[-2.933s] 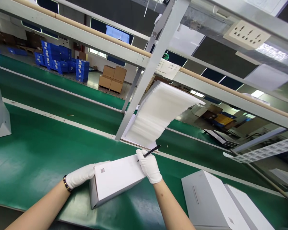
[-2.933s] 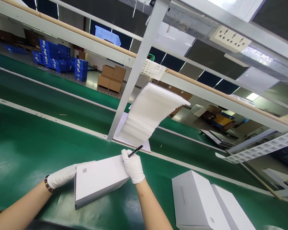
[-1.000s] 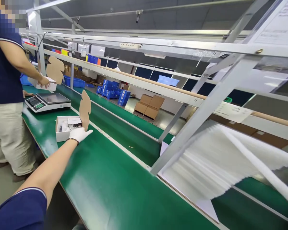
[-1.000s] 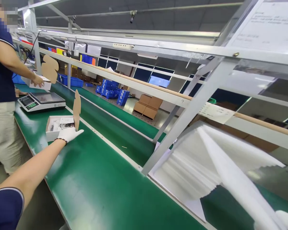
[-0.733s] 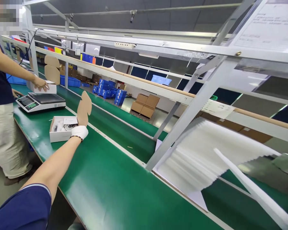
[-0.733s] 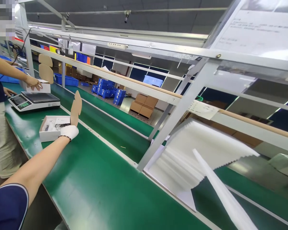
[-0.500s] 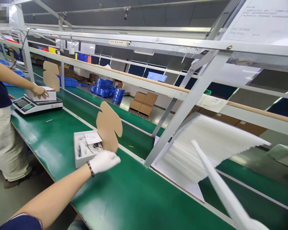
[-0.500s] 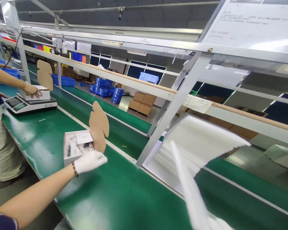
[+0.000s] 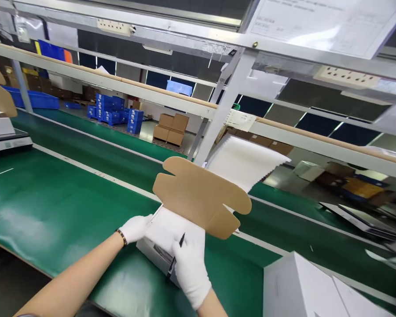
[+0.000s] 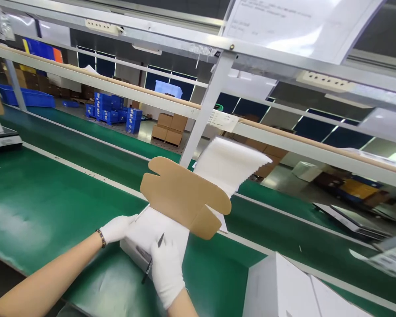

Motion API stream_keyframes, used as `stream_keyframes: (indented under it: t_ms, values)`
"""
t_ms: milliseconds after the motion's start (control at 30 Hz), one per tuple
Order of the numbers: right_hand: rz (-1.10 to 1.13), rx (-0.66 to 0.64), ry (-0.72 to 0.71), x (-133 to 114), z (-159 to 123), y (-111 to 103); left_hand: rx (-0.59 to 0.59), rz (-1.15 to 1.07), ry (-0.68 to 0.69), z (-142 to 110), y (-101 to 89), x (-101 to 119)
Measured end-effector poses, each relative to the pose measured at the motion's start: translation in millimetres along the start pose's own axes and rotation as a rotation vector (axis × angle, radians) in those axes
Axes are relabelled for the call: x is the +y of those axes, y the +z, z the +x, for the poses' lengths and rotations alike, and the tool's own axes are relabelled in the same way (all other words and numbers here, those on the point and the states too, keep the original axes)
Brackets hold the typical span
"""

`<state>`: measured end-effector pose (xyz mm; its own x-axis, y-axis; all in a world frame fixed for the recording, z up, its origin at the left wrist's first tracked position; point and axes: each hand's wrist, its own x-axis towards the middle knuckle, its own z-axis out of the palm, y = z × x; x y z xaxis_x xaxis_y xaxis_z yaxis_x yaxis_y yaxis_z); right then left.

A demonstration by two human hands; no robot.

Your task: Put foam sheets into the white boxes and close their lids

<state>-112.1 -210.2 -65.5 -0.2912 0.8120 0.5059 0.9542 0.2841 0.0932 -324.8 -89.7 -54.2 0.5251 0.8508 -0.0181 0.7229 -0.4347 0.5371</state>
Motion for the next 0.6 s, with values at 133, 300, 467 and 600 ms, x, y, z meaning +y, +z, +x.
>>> stream_keyframes:
  t_ms: [133,300,467,600]
  values:
    - [0.190,-0.283,-0.041,8,-9,3,-0.028,-0.131,0.018,-30,3.8,11]
    - [0.349,-0.297,0.078,15,-2,-4,0.115,0.027,0.035,-18,9.6,36]
    - [0.309,-0.186,0.362,28,18,1,0.039,0.203,0.231,9,11.2,64]
    - [0.416,-0.290,0.466,21,16,-2,-0.002,0.134,0.137,1,19.9,61]
